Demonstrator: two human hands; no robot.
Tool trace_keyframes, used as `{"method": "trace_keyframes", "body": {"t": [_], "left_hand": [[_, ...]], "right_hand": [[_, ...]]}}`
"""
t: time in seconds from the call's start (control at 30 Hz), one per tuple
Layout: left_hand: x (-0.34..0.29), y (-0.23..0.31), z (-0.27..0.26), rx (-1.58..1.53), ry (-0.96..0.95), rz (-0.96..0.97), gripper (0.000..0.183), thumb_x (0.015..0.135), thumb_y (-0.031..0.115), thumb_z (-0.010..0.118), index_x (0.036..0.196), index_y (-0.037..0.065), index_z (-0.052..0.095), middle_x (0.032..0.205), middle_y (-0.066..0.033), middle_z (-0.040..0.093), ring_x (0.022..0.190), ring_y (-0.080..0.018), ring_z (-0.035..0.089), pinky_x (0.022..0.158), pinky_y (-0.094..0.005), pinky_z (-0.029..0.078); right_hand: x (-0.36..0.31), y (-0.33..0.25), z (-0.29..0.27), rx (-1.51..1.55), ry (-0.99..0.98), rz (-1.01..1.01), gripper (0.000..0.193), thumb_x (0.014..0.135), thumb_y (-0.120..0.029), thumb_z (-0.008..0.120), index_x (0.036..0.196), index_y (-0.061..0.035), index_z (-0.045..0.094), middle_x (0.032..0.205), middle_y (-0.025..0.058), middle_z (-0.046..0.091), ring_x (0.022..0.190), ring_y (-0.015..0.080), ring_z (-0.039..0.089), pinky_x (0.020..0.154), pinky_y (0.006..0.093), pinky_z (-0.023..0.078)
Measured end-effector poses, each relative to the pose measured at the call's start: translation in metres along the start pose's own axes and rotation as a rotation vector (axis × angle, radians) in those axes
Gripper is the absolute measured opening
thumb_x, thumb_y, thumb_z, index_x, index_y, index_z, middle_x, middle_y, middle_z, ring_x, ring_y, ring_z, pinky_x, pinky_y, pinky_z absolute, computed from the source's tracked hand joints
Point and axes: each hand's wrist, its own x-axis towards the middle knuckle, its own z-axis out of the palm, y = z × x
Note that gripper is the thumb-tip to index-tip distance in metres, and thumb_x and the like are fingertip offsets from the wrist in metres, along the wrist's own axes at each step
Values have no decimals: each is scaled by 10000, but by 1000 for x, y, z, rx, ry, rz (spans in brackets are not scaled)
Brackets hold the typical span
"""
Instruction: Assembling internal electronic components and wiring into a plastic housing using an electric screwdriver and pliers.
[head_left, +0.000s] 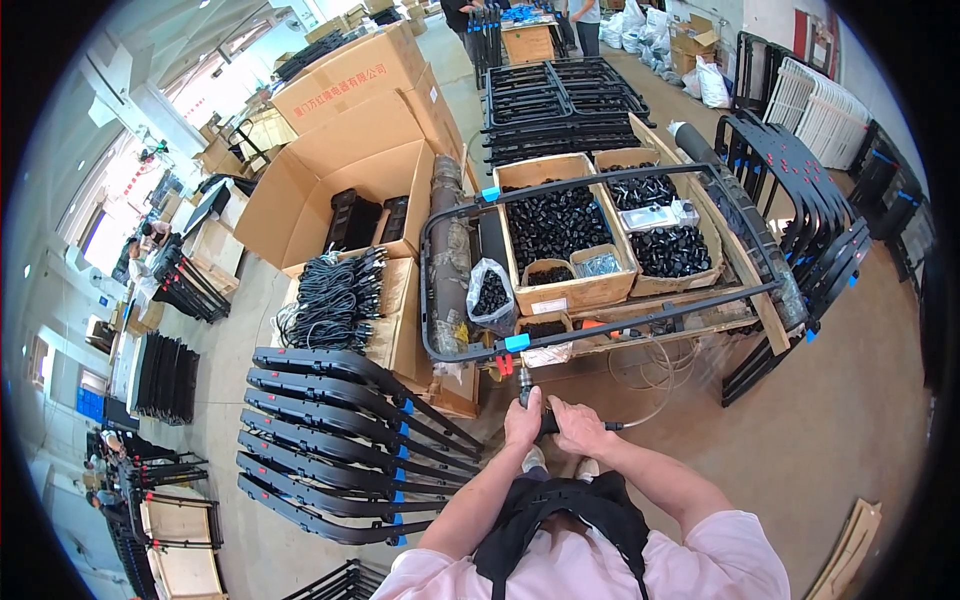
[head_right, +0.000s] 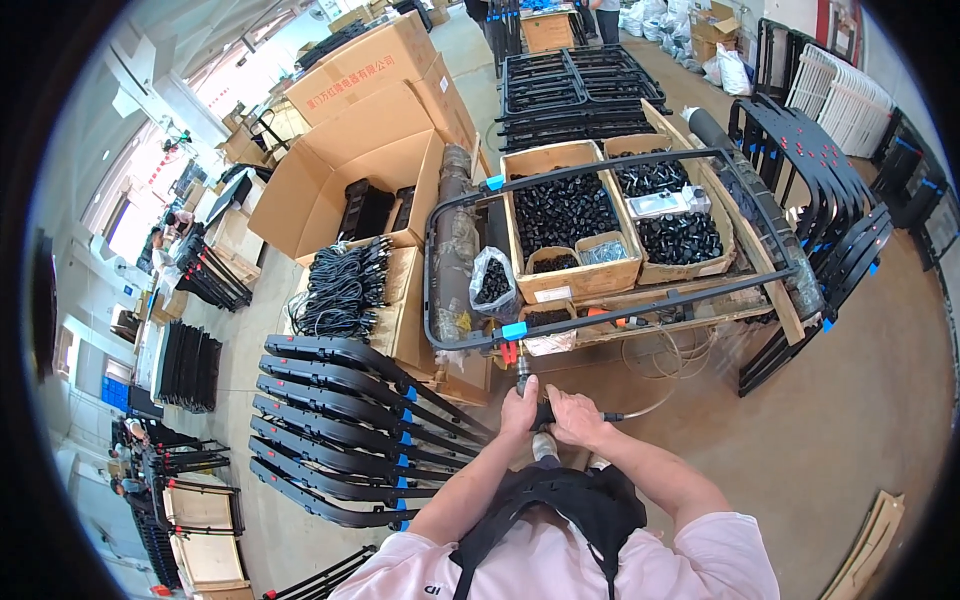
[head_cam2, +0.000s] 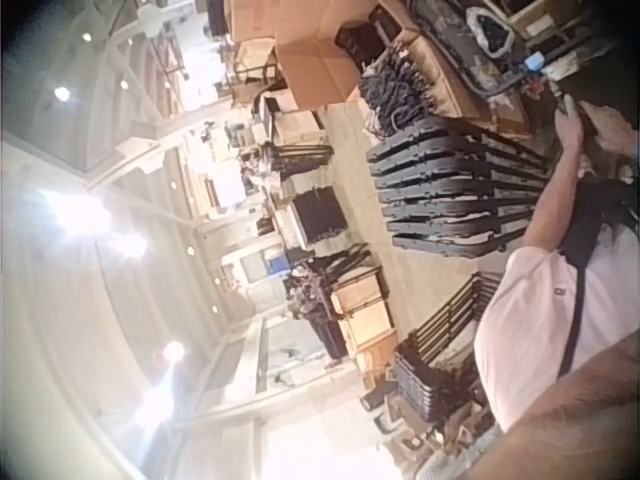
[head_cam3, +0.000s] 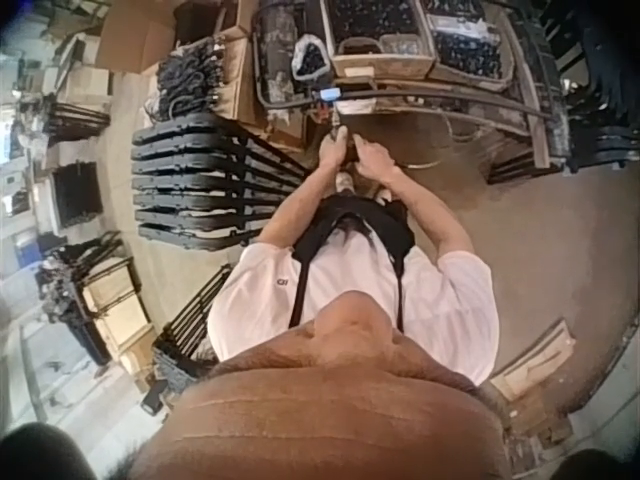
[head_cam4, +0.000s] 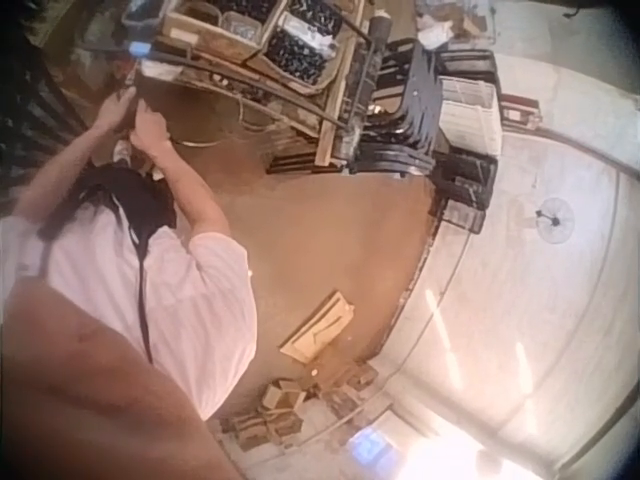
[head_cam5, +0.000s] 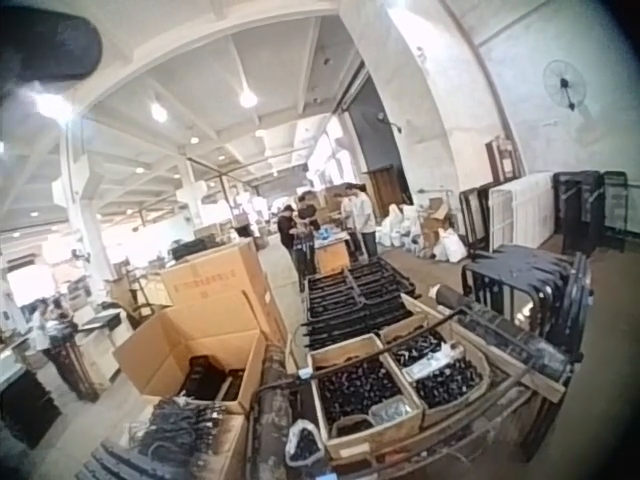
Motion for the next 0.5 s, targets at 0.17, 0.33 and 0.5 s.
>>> {"method": "trace_keyframes", "body": {"t": [0.17,0.33,0.5], "left_hand": [[8,-5,-1,65,56,11,750,974,676,608,1127,-53,686,1117,-298,730,1135,-438,696,962,-492,522],[9,2,1,85,74,7,745,973,670,611,1163,-48,670,1145,-303,724,1151,-450,690,974,-506,520],[12,6,2,97,80,-2,744,977,678,599,1185,-32,669,1167,-310,719,1170,-468,677,988,-519,514]], "right_hand": [[8,-6,-5,-10,-70,21,912,792,-258,806,1518,62,357,1161,310,713,1069,466,705,953,528,555],[14,-2,-5,-33,-104,44,976,788,-261,814,1558,65,311,1178,318,710,1073,468,708,958,531,556],[19,2,-4,-68,-133,56,1031,803,-288,816,1600,54,259,1195,316,707,1061,468,712,955,532,560]]}}
